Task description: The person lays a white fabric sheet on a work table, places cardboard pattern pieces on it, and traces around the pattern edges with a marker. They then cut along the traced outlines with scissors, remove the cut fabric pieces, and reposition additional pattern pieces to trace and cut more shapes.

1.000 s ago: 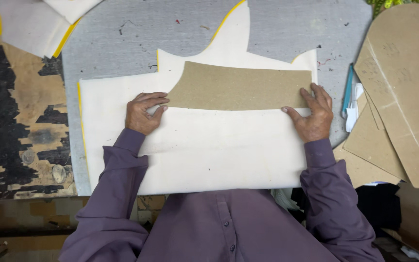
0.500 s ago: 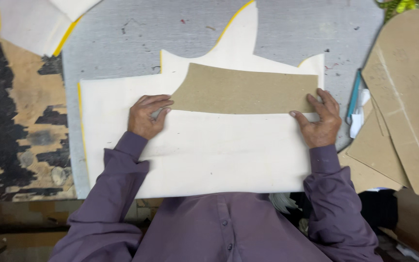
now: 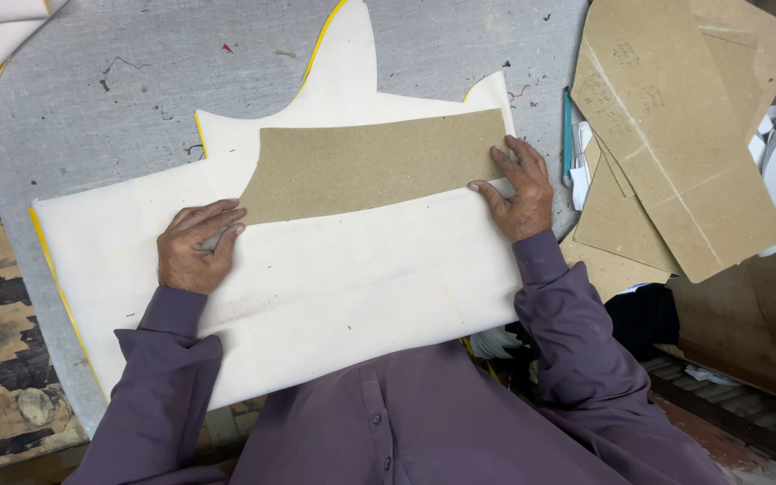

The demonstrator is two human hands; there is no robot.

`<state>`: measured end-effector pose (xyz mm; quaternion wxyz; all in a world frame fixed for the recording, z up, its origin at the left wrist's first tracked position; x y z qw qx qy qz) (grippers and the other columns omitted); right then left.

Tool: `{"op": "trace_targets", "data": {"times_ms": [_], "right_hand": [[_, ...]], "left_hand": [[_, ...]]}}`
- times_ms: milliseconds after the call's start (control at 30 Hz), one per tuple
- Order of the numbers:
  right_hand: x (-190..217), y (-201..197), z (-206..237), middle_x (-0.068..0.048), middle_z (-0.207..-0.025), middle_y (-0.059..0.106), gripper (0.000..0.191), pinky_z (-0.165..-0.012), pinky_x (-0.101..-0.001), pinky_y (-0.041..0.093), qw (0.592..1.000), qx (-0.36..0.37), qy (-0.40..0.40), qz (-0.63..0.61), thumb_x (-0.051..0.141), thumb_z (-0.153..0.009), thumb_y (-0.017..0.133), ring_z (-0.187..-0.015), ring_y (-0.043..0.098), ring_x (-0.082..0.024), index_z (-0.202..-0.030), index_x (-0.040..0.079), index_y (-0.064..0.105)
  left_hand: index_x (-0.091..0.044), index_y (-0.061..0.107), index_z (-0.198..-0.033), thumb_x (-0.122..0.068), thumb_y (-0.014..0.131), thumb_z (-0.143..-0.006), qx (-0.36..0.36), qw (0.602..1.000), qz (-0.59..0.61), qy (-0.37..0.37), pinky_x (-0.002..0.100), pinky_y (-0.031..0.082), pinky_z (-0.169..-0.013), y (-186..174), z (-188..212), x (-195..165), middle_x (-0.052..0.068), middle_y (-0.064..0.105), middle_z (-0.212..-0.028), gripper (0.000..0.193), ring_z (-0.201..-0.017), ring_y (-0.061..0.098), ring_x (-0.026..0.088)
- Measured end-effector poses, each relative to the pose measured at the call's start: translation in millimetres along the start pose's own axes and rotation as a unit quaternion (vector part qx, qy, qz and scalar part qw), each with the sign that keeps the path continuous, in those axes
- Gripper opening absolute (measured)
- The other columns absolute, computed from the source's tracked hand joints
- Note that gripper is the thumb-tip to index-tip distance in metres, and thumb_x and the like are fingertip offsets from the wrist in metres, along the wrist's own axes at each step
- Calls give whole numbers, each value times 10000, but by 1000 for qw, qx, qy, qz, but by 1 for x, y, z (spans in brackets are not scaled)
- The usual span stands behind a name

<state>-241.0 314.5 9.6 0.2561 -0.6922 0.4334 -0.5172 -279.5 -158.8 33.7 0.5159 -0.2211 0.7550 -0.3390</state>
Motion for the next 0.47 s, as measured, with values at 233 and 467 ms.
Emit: {"op": "trace_targets", "data": {"times_ms": [233, 467], "right_hand": [[6, -1, -2, -225, -1416, 620, 590, -1114, -466, 490, 1000, -1, 12, -5, 264, -778, 932, -1349, 545, -392, -1269, 6, 732], [8, -7, -12, -224, -1438, 602, 479, -1083, -430, 536, 996, 80, 22, 19, 210, -865, 886, -1331, 579, -375, -1272, 16, 726]], "left_hand": [[-103, 792, -1114, -68, 766, -917, 1, 1000, -2, 11, 361, 559, -956, -2, -2, 0, 69, 751, -1235, 202, -1060, 698, 244], [-79, 789, -1135, -45, 742, -928, -36, 999, -4, 8, 362, 549, -960, -4, 5, -7, 63, 745, -1241, 216, -1070, 667, 277]]}}
Point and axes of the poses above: each hand's wrist, its own z-axis away from the middle knuckle, its own y-axis out of the palm, x = y × z, the point moved 2 cm from there along -z, towards the middle knuckle
